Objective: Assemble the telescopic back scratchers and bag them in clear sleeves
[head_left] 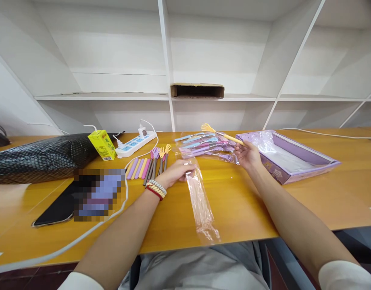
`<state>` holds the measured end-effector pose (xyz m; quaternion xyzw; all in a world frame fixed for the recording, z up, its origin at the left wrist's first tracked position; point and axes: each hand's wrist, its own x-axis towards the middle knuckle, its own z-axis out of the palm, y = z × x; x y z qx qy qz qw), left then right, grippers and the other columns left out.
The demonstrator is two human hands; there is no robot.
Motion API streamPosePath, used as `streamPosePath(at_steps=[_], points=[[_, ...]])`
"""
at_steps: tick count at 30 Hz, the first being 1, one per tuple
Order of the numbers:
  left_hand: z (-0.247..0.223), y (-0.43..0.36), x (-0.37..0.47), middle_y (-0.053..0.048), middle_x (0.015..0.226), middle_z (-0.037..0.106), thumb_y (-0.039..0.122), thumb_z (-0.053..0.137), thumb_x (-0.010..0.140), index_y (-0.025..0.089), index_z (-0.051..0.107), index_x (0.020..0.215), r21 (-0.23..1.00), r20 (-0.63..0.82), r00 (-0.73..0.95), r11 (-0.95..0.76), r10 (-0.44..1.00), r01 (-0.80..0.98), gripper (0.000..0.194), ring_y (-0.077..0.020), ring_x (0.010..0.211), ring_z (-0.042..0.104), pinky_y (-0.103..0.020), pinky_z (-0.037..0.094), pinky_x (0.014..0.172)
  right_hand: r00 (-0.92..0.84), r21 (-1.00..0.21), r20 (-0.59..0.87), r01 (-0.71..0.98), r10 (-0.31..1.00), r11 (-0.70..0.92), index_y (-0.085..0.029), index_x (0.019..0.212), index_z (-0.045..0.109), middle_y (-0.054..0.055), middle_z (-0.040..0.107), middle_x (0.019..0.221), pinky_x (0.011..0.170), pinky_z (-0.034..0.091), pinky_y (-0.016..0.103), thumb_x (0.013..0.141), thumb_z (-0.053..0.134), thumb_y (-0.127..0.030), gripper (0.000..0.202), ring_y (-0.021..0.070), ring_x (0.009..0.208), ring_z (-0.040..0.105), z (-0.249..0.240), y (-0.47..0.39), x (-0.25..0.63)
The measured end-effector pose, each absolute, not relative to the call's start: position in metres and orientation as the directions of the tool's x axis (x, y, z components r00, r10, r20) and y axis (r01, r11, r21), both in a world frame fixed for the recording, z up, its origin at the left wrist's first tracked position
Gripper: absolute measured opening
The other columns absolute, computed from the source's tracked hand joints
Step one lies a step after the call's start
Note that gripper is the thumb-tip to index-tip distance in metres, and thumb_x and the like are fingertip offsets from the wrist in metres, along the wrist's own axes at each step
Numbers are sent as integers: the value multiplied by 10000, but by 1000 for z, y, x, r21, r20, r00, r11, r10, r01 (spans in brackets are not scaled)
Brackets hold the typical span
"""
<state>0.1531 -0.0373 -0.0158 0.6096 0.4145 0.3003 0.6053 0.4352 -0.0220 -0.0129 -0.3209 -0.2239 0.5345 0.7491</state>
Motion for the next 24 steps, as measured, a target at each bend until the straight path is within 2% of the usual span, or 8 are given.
streamPosePath(at_steps=[3, 6, 8, 10, 13, 17, 20, 24], points=[[-23, -41, 156, -3, 456, 512, 424, 674, 658, 175, 535, 513, 931, -53, 494, -137, 868, 340, 320, -95, 359, 406, -219, 271, 380, 175, -742, 98, -643, 980, 189, -171, 816, 528, 11, 617, 674, 469, 457, 191, 676, 586, -162, 152, 97, 571, 576, -12, -30, 430], [-27, -42, 154, -33, 553, 576, 435, 762, 533, 202, 568, 577, 843, 121, 375, -295, 919, 449, 307, -183, 510, 550, -255, 361, 470, -25, -844, 133, -527, 991, 100, -197, 897, 538, -19, 599, 658, 472, 435, 214, 622, 623, -148, 291, 106, 563, 568, -10, -38, 423], [-27, -43, 152, -72, 722, 635, 440, 816, 421, 208, 614, 779, 768, 203, 261, -319, 944, 555, 472, -270, 711, 624, -296, 424, 591, -132, -912, 67, -411, 989, 7, -195, 898, 530, -35, 553, 570, 439, 390, 218, 604, 629, -146, 314, 109, 499, 531, -10, -42, 415], [-26, -45, 152, -148, 1007, 624, 485, 821, 381, 196, 553, 1100, 649, 244, 223, -330, 944, 685, 820, -346, 928, 606, -363, 442, 735, -151, -936, 21, -350, 988, -34, -193, 820, 503, -70, 441, 442, 404, 336, 211, 606, 631, -161, 252, 89, 398, 435, -11, -44, 406], [-26, -49, 153, -209, 1340, 405, 583, 768, 442, 197, 309, 1378, 464, 290, 326, -431, 900, 774, 1112, -398, 1204, 424, -455, 366, 931, -148, -941, 43, -338, 988, -10, -204, 735, 453, -102, 308, 352, 373, 276, 204, 651, 635, -235, 203, 69, 321, 309, -13, -46, 394], [-28, -50, 155, -140, 1401, 348, 722, 565, 615, 285, 429, 1333, 348, 128, 533, -541, 836, 766, 852, -382, 1281, 315, -517, 270, 1014, -170, -962, 48, -273, 984, -1, -203, 717, 486, -70, 363, 346, 366, 292, 221, 752, 576, -461, 276, 99, 321, 366, -15, -46, 387], [-32, -50, 156, -135, 1384, 390, 752, 430, 694, 305, 425, 1349, 316, 33, 573, -553, 819, 771, 793, -374, 1270, 333, -541, 241, 1017, -174, -979, 45, -206, 984, 8, -186, 606, 486, -33, 433, 382, 378, 307, 225, 730, 612, -469, 333, 97, 350, 405, -17, -48, 383], [-36, -49, 156, -125, 1418, 358, 752, 402, 715, 328, 391, 1371, 307, 39, 585, -567, 810, 764, 781, -372, 1291, 306, -539, 223, 1025, -192, -996, 33, -85, 981, 17, -164, 498, 510, 3, 472, 420, 393, 301, 221, 730, 605, -482, 406, 93, 397, 440, -20, -51, 376]])
